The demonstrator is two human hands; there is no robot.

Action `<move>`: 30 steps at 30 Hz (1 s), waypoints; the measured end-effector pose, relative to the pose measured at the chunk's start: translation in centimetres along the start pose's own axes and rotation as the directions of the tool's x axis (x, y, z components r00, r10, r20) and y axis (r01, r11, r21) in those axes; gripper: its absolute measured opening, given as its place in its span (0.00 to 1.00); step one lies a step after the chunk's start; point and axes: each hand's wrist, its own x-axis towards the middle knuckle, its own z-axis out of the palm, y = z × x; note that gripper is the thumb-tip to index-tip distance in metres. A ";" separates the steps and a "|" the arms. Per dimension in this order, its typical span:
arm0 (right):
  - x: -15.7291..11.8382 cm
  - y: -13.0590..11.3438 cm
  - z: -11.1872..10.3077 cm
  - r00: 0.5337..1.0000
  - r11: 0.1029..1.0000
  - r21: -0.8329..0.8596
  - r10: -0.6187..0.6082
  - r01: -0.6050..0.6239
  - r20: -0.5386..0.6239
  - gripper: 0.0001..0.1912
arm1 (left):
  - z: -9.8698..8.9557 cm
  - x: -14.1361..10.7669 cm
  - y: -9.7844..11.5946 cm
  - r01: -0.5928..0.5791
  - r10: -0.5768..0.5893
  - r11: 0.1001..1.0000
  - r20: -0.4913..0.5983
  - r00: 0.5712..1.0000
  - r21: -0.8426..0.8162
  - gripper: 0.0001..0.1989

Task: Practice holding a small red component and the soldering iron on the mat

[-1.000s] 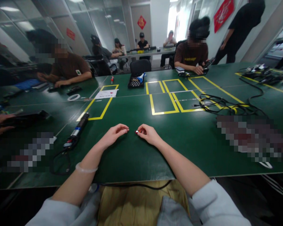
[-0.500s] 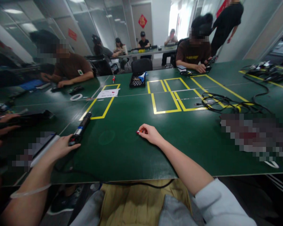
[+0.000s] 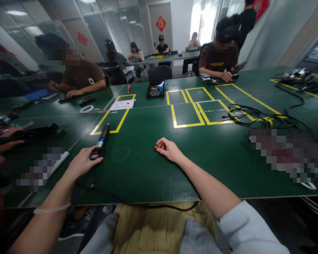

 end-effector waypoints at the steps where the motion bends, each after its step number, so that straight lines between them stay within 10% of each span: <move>1: 0.0 0.0 0.0 1.000 1.000 0.008 -0.007 0.007 -0.004 0.12 | 0.0 0.0 1.1 -0.014 0.014 1.000 -0.004 1.000 -0.006 0.38; 16: 0.1 0.4 -0.2 0.986 0.991 -0.083 -0.117 0.108 -0.122 0.03 | 2.0 0.1 20.1 -0.351 0.348 0.924 -0.048 0.936 -0.151 0.30; 30: 0.5 1.0 0.0 0.993 0.968 -0.234 -0.101 0.084 -0.062 0.03 | 3.4 -0.6 24.3 -0.428 0.420 0.876 -0.087 0.904 -0.223 0.30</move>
